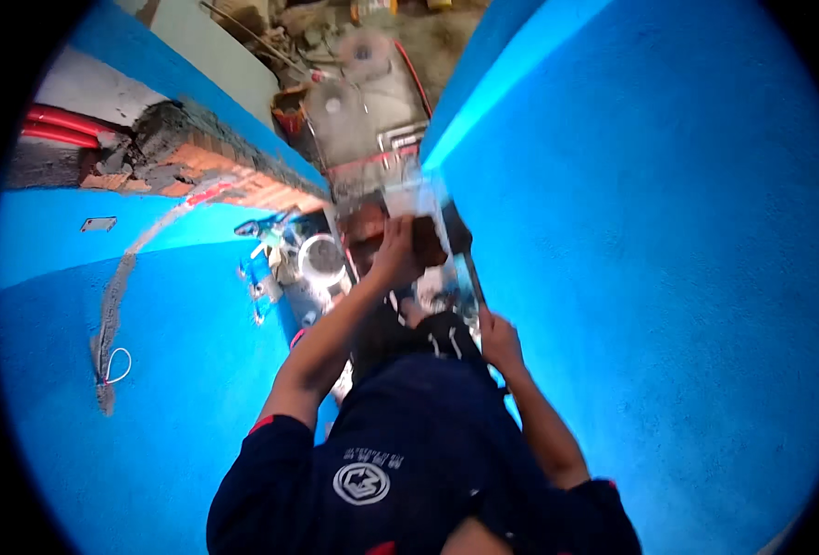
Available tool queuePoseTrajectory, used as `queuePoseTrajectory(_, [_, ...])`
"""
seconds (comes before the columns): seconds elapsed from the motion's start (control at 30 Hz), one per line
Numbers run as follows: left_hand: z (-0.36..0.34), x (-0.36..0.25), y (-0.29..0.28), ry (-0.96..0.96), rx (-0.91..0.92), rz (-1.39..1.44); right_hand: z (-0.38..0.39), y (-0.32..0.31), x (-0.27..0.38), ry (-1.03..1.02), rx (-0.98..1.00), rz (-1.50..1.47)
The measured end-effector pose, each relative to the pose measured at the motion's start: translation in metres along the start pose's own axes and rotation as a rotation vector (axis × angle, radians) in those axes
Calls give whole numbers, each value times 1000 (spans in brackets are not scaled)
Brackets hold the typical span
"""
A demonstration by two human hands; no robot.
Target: The person mixes mortar inside a bucket with a trowel, applies mortar to the wall structure, chips a brick with the trowel, and places the brick onto the brick wall.
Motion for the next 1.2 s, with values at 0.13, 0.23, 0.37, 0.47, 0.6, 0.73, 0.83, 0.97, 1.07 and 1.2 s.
queuePoseTrajectory(0.13, [10,-6,-18,-84,20,0,-21,-52,34,67,-24,-160])
queuePoseTrajectory(0.23, [2,-13,-25,-85,4,-10,-17,-116,95,-242,-217,-509])
queuePoseTrajectory(0.37, [-14,-33,-25,-11,5,14,-5,-59,44,-252,-165,-98])
queuePoseTrajectory(0.47, [0,-17,-16,12,53,-34,4,2,-13,78,-39,-60])
queuePoseTrajectory(0.6, [15,-4,-19,-24,40,-86,-21,-61,33,53,-117,-203])
queuePoseTrajectory(0.73, [3,-10,-20,1,21,-53,-17,-120,88,-278,-355,-585])
queuePoseTrajectory(0.83, [-19,-39,-21,-16,63,55,-9,-57,50,-596,-454,93])
queuePoseTrajectory(0.97, [-11,-11,-1,94,74,1,-13,9,-29,-99,-203,-39])
queuePoseTrajectory(1.07, [4,-17,-18,-5,62,-5,-32,-62,42,41,-107,-210])
queuePoseTrajectory(1.2, [-10,-24,-22,16,40,-10,-23,-126,93,-316,-322,-444])
Point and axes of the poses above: each hand's wrist, its own z-axis away from the middle knuckle, its own y-axis out of the palm, x = y × z, the point moved 3 cm from there along -z, towards the middle knuckle, and after that the axes turned 5 degrees about -y, right-handed, at the moved point
